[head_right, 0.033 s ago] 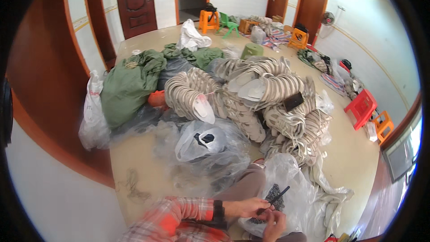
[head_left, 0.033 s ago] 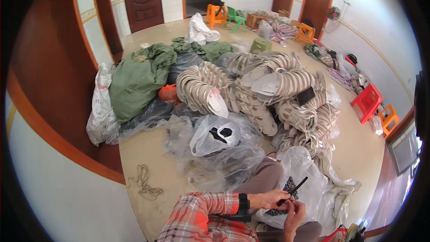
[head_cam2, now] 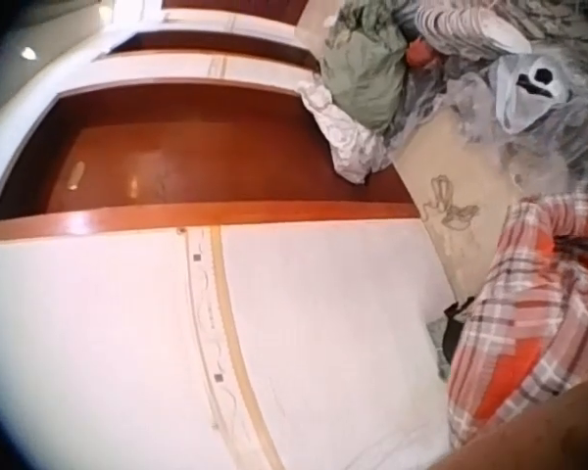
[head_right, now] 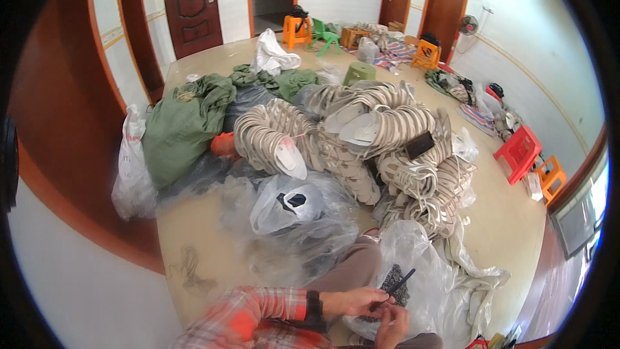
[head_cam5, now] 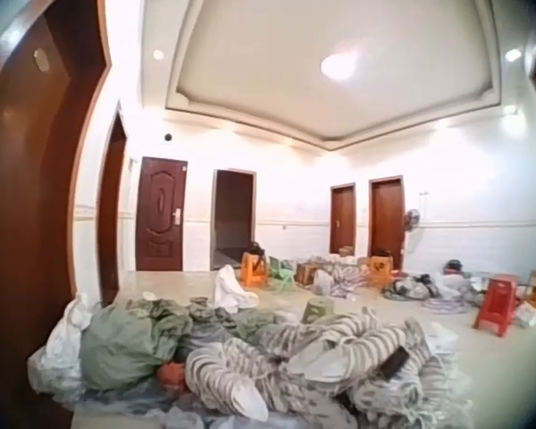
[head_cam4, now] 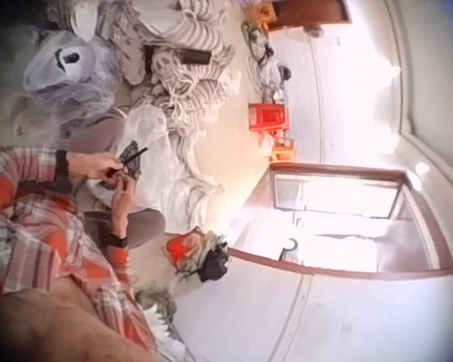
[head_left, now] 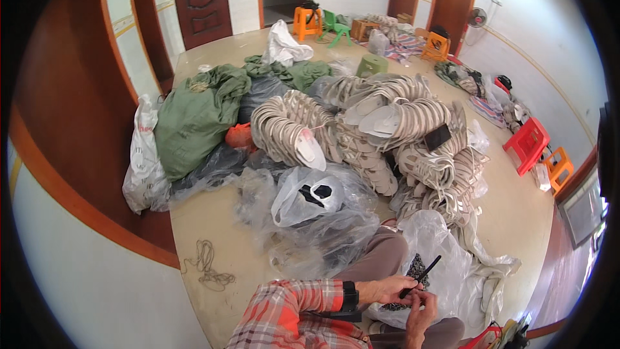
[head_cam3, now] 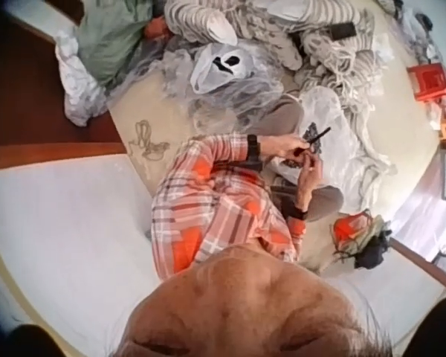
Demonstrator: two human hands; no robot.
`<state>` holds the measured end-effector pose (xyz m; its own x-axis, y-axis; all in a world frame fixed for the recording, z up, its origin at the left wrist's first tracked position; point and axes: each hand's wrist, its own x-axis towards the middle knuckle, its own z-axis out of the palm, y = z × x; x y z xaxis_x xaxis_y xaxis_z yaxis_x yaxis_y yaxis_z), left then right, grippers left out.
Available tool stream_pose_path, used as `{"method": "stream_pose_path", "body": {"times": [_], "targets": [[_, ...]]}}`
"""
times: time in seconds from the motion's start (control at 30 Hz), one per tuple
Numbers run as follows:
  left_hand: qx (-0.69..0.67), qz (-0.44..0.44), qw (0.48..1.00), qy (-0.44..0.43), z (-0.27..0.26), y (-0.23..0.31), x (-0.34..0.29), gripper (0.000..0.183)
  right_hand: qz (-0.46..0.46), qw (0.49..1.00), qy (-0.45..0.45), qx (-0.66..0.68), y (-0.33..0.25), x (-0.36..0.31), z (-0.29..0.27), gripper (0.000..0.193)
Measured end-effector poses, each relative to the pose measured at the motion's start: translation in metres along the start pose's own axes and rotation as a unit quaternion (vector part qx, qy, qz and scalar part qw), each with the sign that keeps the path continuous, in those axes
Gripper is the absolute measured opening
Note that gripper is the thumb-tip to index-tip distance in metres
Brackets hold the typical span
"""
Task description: The recorder is assembling small metal rings onto black straps, likely for footwear production.
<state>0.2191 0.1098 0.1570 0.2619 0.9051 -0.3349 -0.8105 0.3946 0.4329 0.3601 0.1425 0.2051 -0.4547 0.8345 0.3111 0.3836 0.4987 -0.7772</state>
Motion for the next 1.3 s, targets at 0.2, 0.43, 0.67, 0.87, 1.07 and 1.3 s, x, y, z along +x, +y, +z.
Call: {"method": "stream_pose_path", "body": {"times": [0.2,0.43,0.67,0.87,1.07,1.3], "targets": [[-0.077,-0.04,0.996,0.01,0.004,-0.012,-0.008,0.016,0.095,0.991,0.041,0.087,-0.001,-0.022,-0.005,0.011],[0.132,0.023,0.988,0.072,0.056,0.031,-0.044,0.022,0.22,0.885,0.052,0.407,-0.015,0.021,-0.015,0.019],[0.33,0.019,0.943,0.045,0.059,0.008,-0.036,0.021,0.255,0.898,0.036,0.357,-0.016,0.008,-0.037,0.02],[0.268,0.017,0.962,0.057,0.059,0.005,-0.048,0.029,0.215,0.861,0.065,0.456,-0.01,-0.006,-0.049,0.011],[0.143,0.046,0.988,0.028,0.056,0.029,-0.058,0.03,0.046,0.936,-0.155,0.312,-0.028,-0.028,-0.08,0.028],[0.387,0.11,0.914,0.058,0.08,0.028,-0.066,0.027,0.212,0.935,-0.189,0.213,-0.043,-0.025,-0.064,0.026]]}}
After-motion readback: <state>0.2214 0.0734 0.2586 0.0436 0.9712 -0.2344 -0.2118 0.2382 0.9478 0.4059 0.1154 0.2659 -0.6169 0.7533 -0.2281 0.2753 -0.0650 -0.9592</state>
